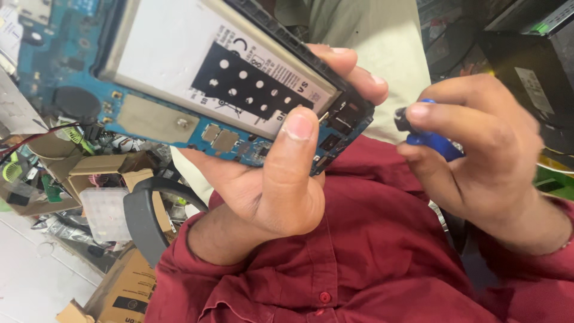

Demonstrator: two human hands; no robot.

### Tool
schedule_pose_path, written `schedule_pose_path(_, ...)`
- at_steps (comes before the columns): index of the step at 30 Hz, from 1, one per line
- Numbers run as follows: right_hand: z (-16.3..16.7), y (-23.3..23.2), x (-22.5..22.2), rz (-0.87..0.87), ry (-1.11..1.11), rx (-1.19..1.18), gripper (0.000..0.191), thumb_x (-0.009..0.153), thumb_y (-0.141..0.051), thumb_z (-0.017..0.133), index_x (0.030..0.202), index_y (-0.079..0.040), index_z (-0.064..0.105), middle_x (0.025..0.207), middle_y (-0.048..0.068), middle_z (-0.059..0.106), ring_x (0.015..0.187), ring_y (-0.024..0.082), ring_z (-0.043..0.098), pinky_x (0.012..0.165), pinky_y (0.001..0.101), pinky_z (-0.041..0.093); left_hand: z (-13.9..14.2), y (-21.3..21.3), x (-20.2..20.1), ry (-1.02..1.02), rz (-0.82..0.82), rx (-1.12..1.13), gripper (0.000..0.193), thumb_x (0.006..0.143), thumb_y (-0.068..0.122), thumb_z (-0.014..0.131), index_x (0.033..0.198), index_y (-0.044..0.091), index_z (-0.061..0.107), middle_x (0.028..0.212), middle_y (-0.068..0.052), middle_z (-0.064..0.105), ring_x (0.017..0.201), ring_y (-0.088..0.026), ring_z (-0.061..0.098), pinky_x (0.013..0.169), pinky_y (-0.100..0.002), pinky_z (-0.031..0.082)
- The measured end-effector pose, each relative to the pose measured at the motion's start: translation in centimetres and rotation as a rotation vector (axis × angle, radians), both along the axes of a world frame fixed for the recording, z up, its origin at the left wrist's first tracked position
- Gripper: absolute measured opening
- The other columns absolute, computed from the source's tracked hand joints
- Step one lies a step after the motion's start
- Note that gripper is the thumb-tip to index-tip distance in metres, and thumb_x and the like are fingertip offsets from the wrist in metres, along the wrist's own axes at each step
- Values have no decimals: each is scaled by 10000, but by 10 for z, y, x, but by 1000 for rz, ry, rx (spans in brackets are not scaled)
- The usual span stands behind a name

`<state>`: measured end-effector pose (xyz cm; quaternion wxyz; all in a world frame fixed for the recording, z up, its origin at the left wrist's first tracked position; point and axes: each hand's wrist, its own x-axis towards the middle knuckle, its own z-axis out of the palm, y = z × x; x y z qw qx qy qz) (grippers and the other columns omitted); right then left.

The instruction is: The person disassembles a small yellow device, then uses tweezers to handle a small cylindrical component. They pick up a disassembled phone motherboard and use pliers to remove a metal bracket from the board, then insert the cylindrical component into the board.

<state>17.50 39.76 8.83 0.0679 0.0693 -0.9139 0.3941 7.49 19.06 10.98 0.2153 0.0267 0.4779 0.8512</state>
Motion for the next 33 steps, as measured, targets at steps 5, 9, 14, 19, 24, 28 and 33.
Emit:
schedule_pose_path(5, -7, -1, 2, -165, -386, -282, 432, 1080, -90, 619, 1492, -116, 493, 1154, 135, 651, 1078, 216, 637, 959, 334, 527, 6, 19, 0, -17, 83, -32, 490, 1005, -68, 472, 1457, -95, 285, 1230, -276, 630, 986, -302, 710, 910, -419, 637)
schedule_pose_path(9, 19, 1, -1, -384, -796, -1167, 486, 1033, -165, 530, 1517, -158, 478, 1092, 126, 689, 1037, 221, 678, 948, 349, 552, 28, 21, 3, -81, 139, -109, 591, 974, -104, 453, 1495, -67, 177, 1249, -304, 614, 1025, -314, 719, 937, -406, 634)
schedule_pose_path(14, 53, -13, -1, -179, -285, -355, 356, 1097, -177, 650, 1364, -63, 444, 1284, 99, 634, 1195, 216, 647, 1068, 354, 512, 50, 24, 4, -78, 86, -74, 593, 978, -111, 459, 1489, -61, 164, 1300, -303, 579, 1101, -303, 690, 974, -398, 617)
schedule_pose_path(19, 85, -11, -5, -41, 33, 232, 450, 923, -153, 805, 1262, -52, 527, 1181, 129, 693, 1042, 319, 650, 916, 453, 482, 62, 26, 14, 25, 9, -140, 513, 966, -92, 460, 1434, -129, 252, 1304, -289, 576, 1130, -302, 685, 980, -384, 594)
schedule_pose_path(24, 100, -13, -2, -9, 71, 295, 468, 891, -121, 852, 1244, -57, 552, 1148, 87, 686, 946, 318, 638, 817, 452, 442, 72, 26, 27, 139, -51, -182, 404, 991, -78, 463, 1383, -137, 386, 1330, -257, 583, 1133, -277, 676, 985, -358, 585)
schedule_pose_path(28, 108, -8, 7, -20, 80, 284, 491, 909, -109, 854, 1292, -72, 550, 1166, 81, 671, 945, 306, 621, 788, 426, 447, 84, 27, 33, 156, -141, -201, 384, 1020, -58, 472, 1397, -124, 436, 1346, -230, 584, 1156, -243, 633, 1023, -323, 556)
schedule_pose_path(33, 120, 1, 21, 12, 57, 229, 512, 926, -69, 843, 1340, -80, 541, 1154, 98, 645, 893, 301, 596, 756, 422, 455, 97, 25, 45, 189, -204, -240, 383, 1041, -32, 476, 1417, -104, 457, 1325, -214, 598, 1175, -220, 626, 1007, -297, 562)
